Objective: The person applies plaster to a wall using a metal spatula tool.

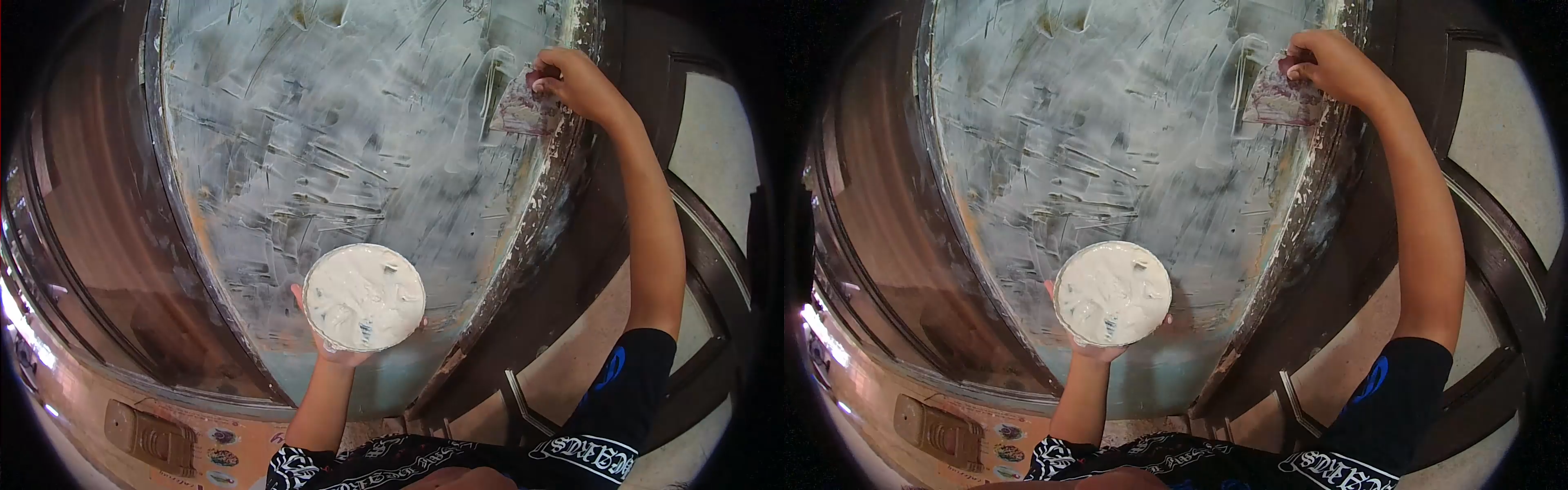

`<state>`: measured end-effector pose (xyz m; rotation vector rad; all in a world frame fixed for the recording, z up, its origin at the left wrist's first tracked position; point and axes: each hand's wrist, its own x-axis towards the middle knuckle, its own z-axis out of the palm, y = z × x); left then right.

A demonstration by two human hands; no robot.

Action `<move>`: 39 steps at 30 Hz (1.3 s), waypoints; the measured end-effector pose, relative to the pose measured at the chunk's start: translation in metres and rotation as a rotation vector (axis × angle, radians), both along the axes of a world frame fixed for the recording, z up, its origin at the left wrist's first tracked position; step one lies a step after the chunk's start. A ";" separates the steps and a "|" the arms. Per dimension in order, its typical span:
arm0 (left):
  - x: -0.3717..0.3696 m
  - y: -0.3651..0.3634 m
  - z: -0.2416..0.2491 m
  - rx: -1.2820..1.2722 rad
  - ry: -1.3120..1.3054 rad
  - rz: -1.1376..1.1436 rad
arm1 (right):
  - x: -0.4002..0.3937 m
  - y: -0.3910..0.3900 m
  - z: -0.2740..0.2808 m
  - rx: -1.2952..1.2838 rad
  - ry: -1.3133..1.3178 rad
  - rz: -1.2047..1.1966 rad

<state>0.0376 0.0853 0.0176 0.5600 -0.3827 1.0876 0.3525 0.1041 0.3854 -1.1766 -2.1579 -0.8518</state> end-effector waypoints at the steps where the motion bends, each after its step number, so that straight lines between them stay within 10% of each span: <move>1: 0.000 0.003 -0.002 -0.006 0.028 0.021 | -0.001 0.002 0.003 0.001 -0.001 0.001; 15: 0.002 0.007 -0.002 -0.122 0.033 0.096 | -0.010 -0.004 0.075 0.513 -0.119 0.014; 22: 0.005 0.005 -0.001 -0.075 0.005 0.053 | -0.029 -0.064 0.068 -0.030 0.332 0.100; 26: 0.004 0.002 -0.002 -0.003 0.023 0.057 | -0.025 -0.033 0.010 -0.317 0.029 -0.017; 34: 0.005 0.000 -0.015 -0.153 0.093 0.157 | 0.008 -0.002 0.052 0.240 0.006 -0.067; 36: 0.002 0.000 -0.014 -0.151 0.112 0.178 | -0.025 -0.043 0.052 0.017 0.365 -0.021; 39: -0.003 -0.005 -0.008 -0.075 0.004 0.089 | -0.025 -0.040 0.025 -0.109 0.159 0.012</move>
